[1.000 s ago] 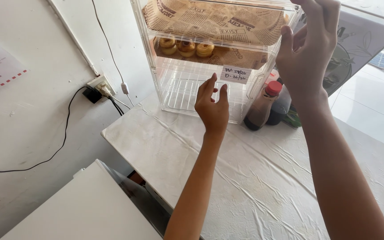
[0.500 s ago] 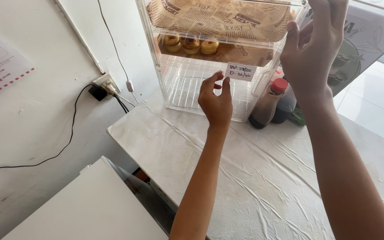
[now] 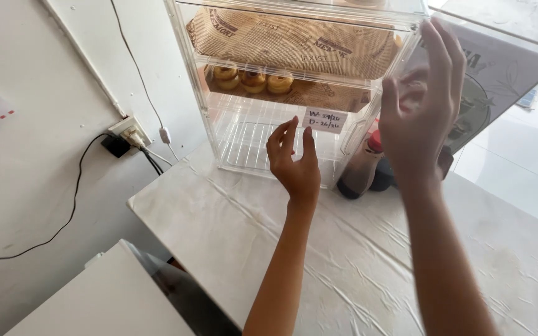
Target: The recorder removes an old label from a pastry display case, cuts a new label from a sheet of paper, writes a date on it with a marker, and prepares tape to apply it.
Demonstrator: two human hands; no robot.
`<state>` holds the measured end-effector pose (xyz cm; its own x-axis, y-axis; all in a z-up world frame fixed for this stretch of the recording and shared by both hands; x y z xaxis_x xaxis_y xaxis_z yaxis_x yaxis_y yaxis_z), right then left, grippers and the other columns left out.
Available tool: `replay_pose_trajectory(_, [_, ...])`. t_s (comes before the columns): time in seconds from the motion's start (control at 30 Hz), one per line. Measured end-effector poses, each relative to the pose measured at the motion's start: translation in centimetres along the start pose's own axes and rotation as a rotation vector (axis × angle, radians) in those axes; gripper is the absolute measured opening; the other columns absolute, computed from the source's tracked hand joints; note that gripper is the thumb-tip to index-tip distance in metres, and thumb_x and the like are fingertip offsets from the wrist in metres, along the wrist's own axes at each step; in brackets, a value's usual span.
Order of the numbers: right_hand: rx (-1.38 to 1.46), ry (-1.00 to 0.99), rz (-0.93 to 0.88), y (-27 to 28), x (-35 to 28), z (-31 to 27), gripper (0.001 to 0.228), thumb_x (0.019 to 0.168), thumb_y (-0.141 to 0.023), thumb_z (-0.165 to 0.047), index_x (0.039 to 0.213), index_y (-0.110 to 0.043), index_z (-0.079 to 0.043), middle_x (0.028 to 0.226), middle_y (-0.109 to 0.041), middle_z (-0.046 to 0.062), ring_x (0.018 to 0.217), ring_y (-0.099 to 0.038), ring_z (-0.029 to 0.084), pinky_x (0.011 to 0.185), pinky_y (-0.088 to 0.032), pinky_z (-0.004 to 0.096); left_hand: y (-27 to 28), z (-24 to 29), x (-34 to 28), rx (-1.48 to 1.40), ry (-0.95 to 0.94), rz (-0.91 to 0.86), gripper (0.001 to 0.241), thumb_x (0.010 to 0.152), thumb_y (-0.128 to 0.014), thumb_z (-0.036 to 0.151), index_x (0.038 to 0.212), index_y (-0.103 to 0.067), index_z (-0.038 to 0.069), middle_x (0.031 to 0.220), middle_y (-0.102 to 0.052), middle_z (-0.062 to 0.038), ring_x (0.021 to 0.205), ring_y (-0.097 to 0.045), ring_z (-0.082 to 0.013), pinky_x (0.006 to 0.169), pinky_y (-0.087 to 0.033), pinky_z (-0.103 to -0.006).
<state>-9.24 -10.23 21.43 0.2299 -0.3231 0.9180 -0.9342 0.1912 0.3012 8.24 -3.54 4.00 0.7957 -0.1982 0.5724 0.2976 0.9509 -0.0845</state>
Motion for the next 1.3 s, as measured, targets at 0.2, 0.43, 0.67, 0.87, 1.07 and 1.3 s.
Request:
replay_pose_trajectory(0.2, [0.247,-0.491,0.106,-3.0,-10.3,4.8,0.058,0.099,-0.075,0.007,0.151,-0.050,-0.006,0.148,-0.053,0.010,0.106,-0.057,0.012,0.079,-0.059,0.021,0.7,0.9,0.3,-0.030,-0.108,0.142,0.032,0.098,-0.076,0.008,0.130,-0.072,0.007,0.131,-0.064,-0.007,0.115,-0.060,-0.0208,0.092,-0.050,-0.0332])
replay_pose_trajectory(0.43, [0.154,-0.511,0.137,-4.4,-10.9,4.6,0.047,0.100,-0.078,0.006,0.143,-0.059,0.003,0.132,-0.058,0.010,0.116,-0.062,0.015,0.096,-0.054,0.028,-0.3,-1.7,0.2,-0.068,-0.060,0.186,0.034,0.095,-0.079,0.007,0.129,-0.072,0.005,0.122,-0.063,-0.009,0.105,-0.061,-0.0194,0.086,-0.051,-0.0312])
replay_pose_trajectory(0.67, [0.145,-0.653,0.123,-4.9,-9.5,5.6,0.048,0.095,-0.076,0.003,0.138,-0.055,0.006,0.132,-0.059,0.011,0.123,-0.065,0.018,0.103,-0.055,0.029,-1.5,-1.6,-0.4,-0.060,-0.050,0.149,0.041,0.091,-0.079,0.004,0.131,-0.071,0.003,0.115,-0.062,-0.009,0.101,-0.061,-0.0200,0.086,-0.051,-0.0315])
replay_pose_trajectory(0.87, [0.100,-0.804,0.092,-4.7,-10.1,6.8,0.045,0.089,-0.079,0.001,0.129,-0.056,0.005,0.130,-0.063,0.013,0.118,-0.066,0.019,0.091,-0.057,0.029,-2.5,-2.3,-1.4,-0.031,0.006,0.098,0.039,0.090,-0.078,0.002,0.129,-0.073,0.005,0.113,-0.063,-0.009,0.098,-0.061,-0.0183,0.081,-0.049,-0.0302])
replay_pose_trajectory(1.07, [0.136,-0.767,0.055,-4.7,-9.9,7.2,0.039,0.090,-0.081,-0.002,0.120,-0.057,0.008,0.118,-0.069,0.014,0.109,-0.069,0.017,0.093,-0.060,0.029,-2.4,-2.6,-1.4,-0.062,0.050,0.136,0.039,0.090,-0.077,0.002,0.129,-0.072,0.003,0.114,-0.063,-0.009,0.097,-0.062,-0.0179,0.078,-0.050,-0.0303])
replay_pose_trajectory(1.3, [0.084,-0.766,0.051,-4.4,-9.8,6.7,0.037,0.092,-0.085,-0.005,0.114,-0.059,0.009,0.118,-0.070,0.015,0.108,-0.070,0.018,0.092,-0.061,0.028,-1.8,-3.0,-0.7,-0.078,0.038,0.146,0.027,0.092,-0.076,0.002,0.119,-0.077,0.003,0.108,-0.068,-0.007,0.089,-0.065,-0.0143,0.067,-0.053,-0.0256])
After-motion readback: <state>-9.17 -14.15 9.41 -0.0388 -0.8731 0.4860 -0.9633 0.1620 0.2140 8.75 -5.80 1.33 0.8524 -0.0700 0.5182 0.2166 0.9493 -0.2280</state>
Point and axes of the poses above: each hand's wrist, its own x-axis towards the middle knuckle, its own y-axis out of the back of the hand, z = x × y, the point moved 10 cm from there along x, towards the middle knuckle
